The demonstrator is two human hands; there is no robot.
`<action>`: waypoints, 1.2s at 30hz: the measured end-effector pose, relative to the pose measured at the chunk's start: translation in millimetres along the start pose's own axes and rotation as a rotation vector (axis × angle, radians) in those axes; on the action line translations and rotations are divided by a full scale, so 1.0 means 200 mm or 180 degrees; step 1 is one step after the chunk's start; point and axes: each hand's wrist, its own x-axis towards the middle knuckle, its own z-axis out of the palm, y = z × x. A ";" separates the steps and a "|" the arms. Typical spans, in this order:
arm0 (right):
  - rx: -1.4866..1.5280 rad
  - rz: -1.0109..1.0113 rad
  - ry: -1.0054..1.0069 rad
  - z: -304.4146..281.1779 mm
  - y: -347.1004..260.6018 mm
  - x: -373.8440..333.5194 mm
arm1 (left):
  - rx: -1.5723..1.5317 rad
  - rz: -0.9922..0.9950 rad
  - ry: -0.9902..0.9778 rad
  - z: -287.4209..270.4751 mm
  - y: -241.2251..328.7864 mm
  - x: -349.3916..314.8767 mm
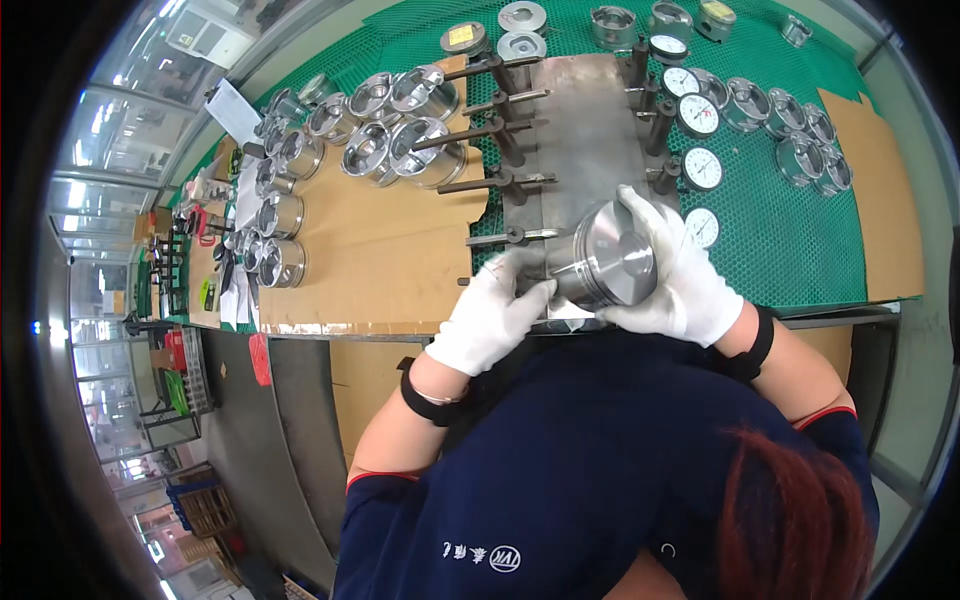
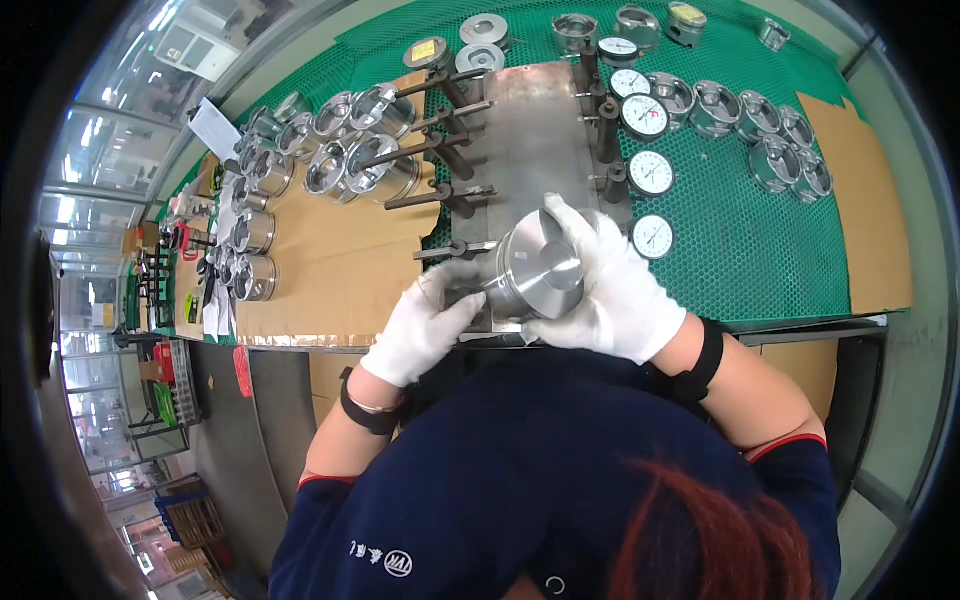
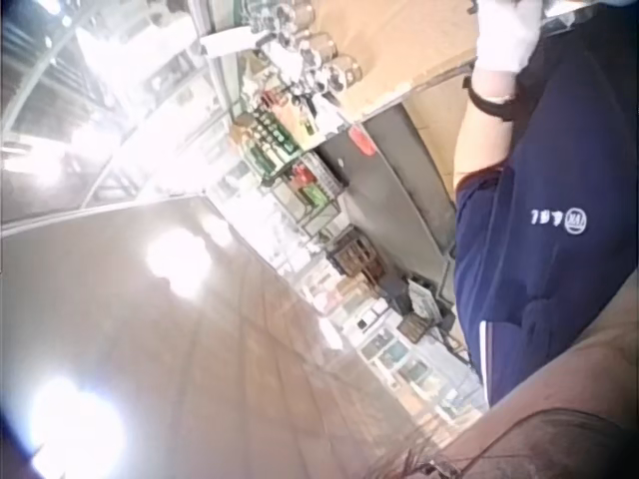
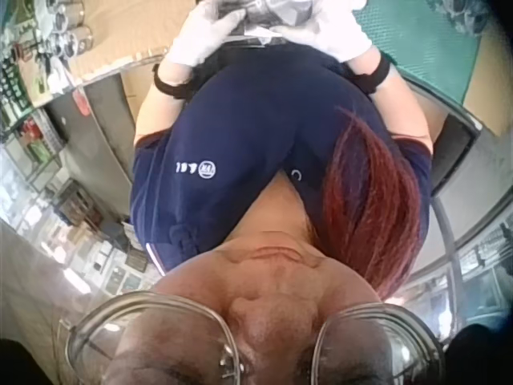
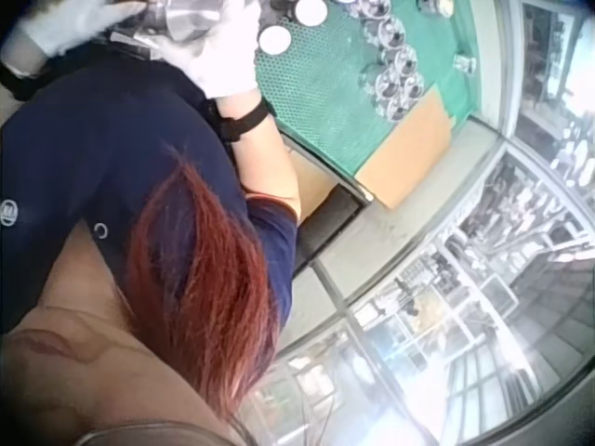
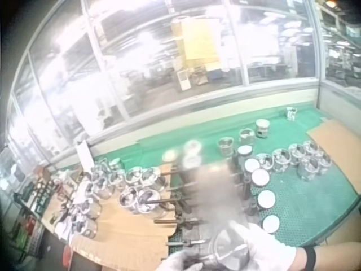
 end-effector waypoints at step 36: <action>0.2585 0.2705 -0.0526 0.11 0.16 -0.20 | 0.1788 0.2518 0.0983 0.18 -0.13 0.43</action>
